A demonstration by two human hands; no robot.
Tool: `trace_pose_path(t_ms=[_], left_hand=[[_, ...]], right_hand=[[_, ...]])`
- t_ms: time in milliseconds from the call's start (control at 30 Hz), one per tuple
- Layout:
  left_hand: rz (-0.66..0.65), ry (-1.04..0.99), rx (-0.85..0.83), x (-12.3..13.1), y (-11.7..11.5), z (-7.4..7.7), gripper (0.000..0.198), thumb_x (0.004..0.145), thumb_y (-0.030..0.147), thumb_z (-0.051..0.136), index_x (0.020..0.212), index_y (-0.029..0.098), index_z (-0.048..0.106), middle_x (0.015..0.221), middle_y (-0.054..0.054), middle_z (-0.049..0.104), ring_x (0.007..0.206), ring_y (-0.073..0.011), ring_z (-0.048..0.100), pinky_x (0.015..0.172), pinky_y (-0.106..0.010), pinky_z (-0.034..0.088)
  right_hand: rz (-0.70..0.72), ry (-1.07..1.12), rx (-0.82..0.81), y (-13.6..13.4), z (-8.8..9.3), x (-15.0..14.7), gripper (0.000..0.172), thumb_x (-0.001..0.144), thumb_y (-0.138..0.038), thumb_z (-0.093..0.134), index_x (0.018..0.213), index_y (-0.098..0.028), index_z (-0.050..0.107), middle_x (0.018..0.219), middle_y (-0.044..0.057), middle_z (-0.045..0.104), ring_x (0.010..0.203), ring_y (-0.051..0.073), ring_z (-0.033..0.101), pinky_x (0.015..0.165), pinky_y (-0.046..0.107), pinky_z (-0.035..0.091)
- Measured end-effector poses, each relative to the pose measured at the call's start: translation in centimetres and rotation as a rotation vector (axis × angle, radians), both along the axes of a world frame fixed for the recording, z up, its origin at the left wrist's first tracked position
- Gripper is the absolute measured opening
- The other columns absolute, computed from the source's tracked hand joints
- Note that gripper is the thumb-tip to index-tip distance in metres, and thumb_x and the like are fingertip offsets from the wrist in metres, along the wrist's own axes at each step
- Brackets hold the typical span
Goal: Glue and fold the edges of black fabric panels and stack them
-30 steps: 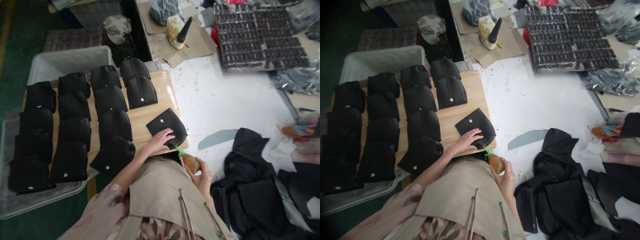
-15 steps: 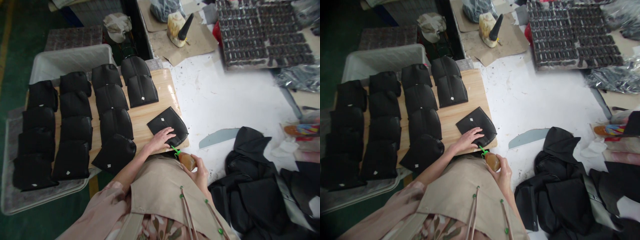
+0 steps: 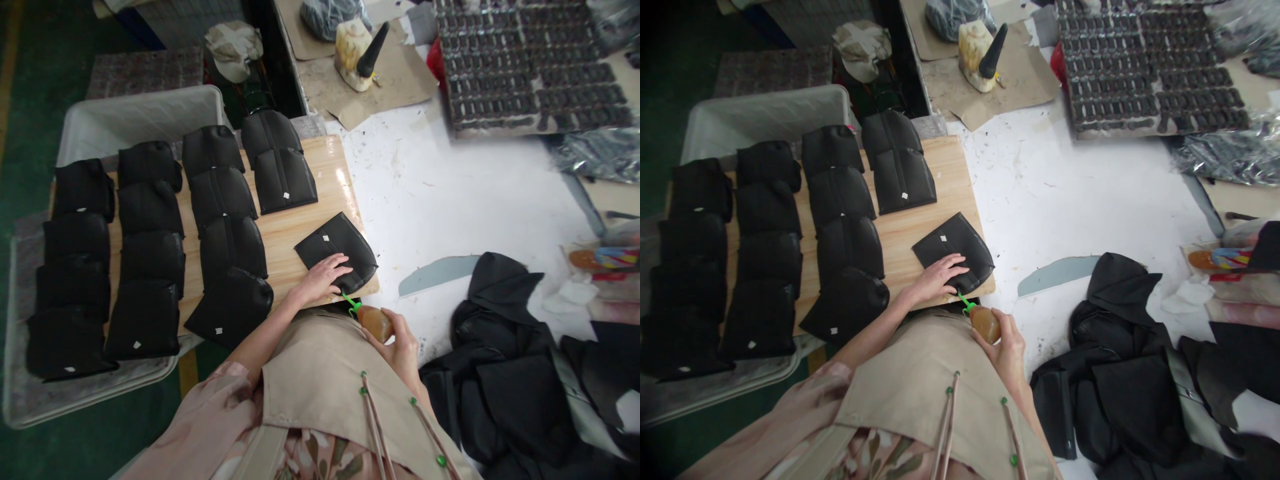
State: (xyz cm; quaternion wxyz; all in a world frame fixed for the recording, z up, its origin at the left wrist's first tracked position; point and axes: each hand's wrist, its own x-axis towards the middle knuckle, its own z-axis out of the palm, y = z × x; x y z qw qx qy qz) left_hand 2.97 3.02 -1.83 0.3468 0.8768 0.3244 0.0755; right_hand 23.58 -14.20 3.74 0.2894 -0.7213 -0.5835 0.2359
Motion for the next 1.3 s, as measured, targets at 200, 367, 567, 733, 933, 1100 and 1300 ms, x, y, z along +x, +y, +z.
trace_pose_path(t_ms=[200, 367, 567, 733, 933, 1100, 1300], left_hand=[[0.014, -0.016, -0.016, 0.1, 0.0, 0.1, 0.065, 0.07, 0.015, 0.082, 0.129, 0.023, 0.057, 0.146, -0.012, 0.046, 0.142, -0.0277, 0.035, 0.116, -0.047, 0.035], [0.014, -0.007, -0.018, 0.2, 0.0, 0.3, 0.062, 0.072, 0.013, 0.08, 0.128, 0.023, 0.058, 0.146, -0.012, 0.047, 0.141, -0.0276, 0.037, 0.115, -0.047, 0.036], [0.021, -0.005, -0.021, 0.1, -0.1, 0.5, 0.063, 0.071, 0.014, 0.08, 0.13, 0.022, 0.057, 0.147, -0.012, 0.046, 0.142, -0.0264, 0.035, 0.117, -0.045, 0.034], [0.021, 0.031, 0.001, 0.2, -0.1, 0.7, 0.065, 0.071, 0.016, 0.081, 0.131, 0.022, 0.056, 0.148, -0.012, 0.044, 0.141, -0.0265, 0.036, 0.116, -0.044, 0.035], [0.06, 0.111, 0.069, 1.1, -0.4, 1.0, 0.06, 0.074, 0.022, 0.08, 0.129, 0.025, 0.057, 0.143, -0.009, 0.048, 0.136, -0.0267, 0.04, 0.111, -0.044, 0.038], [0.167, 0.183, 0.155, 3.1, -1.2, 1.6, 0.06, 0.074, 0.035, 0.08, 0.128, 0.025, 0.058, 0.138, -0.01, 0.05, 0.129, -0.0296, 0.044, 0.105, -0.046, 0.04], [0.309, 0.284, 0.165, 6.3, -2.0, 2.0, 0.058, 0.078, 0.043, 0.075, 0.127, 0.019, 0.056, 0.133, -0.015, 0.049, 0.121, -0.0317, 0.046, 0.096, -0.046, 0.044]], right_hand=[[0.016, -0.002, 0.015, -0.1, -0.4, 0.2, 0.05, 0.083, -0.056, 0.067, 0.118, -0.021, 0.057, 0.095, 0.005, 0.064, 0.078, 0.02, 0.063, 0.067, 0.031, 0.052], [-0.064, -0.049, 0.038, -0.3, -0.1, 0.4, 0.05, 0.083, -0.052, 0.068, 0.12, -0.021, 0.056, 0.097, 0.005, 0.064, 0.077, 0.02, 0.062, 0.069, 0.031, 0.052], [-0.152, 0.047, -0.032, -0.2, 0.6, -0.4, 0.051, 0.078, -0.053, 0.071, 0.116, -0.02, 0.06, 0.096, 0.006, 0.065, 0.079, 0.023, 0.062, 0.071, 0.035, 0.051], [-0.444, 0.719, -0.333, -0.2, 0.2, 0.1, 0.057, 0.072, -0.06, 0.073, 0.11, -0.019, 0.061, 0.089, 0.008, 0.068, 0.071, 0.025, 0.062, 0.06, 0.035, 0.051], [-0.52, 1.147, -0.148, 0.0, -0.6, 2.5, 0.064, 0.087, -0.075, 0.036, 0.125, -0.027, 0.057, 0.102, 0.012, 0.067, 0.064, 0.023, 0.059, 0.048, 0.034, 0.046], [-0.633, 1.122, 0.004, 0.8, 0.2, 4.0, 0.052, 0.09, -0.064, 0.044, 0.125, -0.027, 0.056, 0.105, 0.011, 0.067, 0.065, 0.021, 0.061, 0.047, 0.03, 0.045], [-0.727, 0.92, -0.004, 0.3, 0.7, 3.4, 0.049, 0.077, -0.051, 0.071, 0.111, -0.017, 0.059, 0.092, 0.01, 0.069, 0.066, 0.023, 0.064, 0.054, 0.033, 0.05]])
